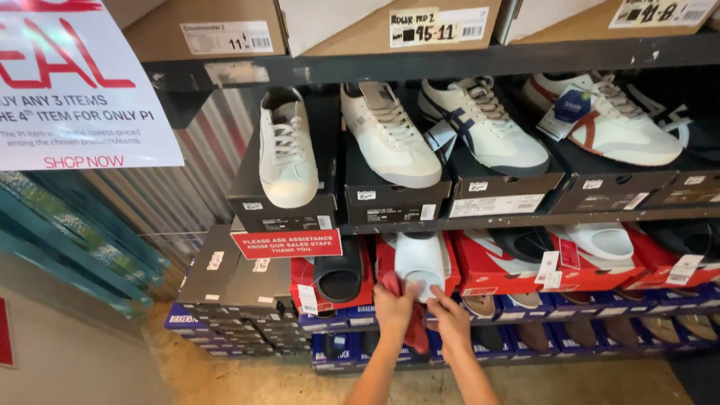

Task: Wiping and dusting display shoes and sandals on retail store shelves using a cloth.

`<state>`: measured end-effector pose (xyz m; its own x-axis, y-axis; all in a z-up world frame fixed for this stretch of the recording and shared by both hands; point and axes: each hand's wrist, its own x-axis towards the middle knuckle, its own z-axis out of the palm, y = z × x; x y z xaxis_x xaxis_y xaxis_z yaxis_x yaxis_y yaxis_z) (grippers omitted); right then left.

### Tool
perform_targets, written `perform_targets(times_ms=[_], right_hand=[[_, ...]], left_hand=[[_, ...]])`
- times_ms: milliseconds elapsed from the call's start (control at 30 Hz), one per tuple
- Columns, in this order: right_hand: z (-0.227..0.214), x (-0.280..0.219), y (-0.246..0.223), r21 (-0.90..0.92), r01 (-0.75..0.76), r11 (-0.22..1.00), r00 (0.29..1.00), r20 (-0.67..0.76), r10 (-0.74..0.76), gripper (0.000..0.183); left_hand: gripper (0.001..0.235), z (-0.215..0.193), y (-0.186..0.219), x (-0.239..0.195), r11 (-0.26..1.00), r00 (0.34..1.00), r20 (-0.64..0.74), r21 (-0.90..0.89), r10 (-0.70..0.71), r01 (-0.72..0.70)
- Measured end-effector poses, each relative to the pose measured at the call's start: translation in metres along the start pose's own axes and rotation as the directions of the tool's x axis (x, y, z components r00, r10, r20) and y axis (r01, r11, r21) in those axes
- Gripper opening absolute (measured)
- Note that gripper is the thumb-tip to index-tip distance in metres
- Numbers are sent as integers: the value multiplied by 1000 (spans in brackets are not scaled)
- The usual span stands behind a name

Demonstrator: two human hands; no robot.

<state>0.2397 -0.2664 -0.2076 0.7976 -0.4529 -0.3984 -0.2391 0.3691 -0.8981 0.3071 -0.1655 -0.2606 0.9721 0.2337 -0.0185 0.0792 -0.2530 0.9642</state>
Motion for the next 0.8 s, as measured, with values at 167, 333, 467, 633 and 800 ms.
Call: perform_targets(times_ms=[167,333,467,633,800], right_hand=[[-20,30,35,129,111,985,994,-1,-112,23],[-44,30,29,401,-175,899,944,329,37,40],[-65,31,53,213,-165,963,951,291,99,47],[-107,6,81,365,-198,910,966,231,118,46],[-100,-89,46,442,-304,844,916,378,132,69]], left_hand=[[34,6,8,2,978,988,111,-166,-108,126],[38,-33,35,-49,913,930,246,-240,-272,330],[50,-51,10,-82,957,924,290,-75,-249,281],[31,-119,48,-125,997,889,452,48,-81,66],[26,-123,143,-143,896,868,219,-101,445,-433]])
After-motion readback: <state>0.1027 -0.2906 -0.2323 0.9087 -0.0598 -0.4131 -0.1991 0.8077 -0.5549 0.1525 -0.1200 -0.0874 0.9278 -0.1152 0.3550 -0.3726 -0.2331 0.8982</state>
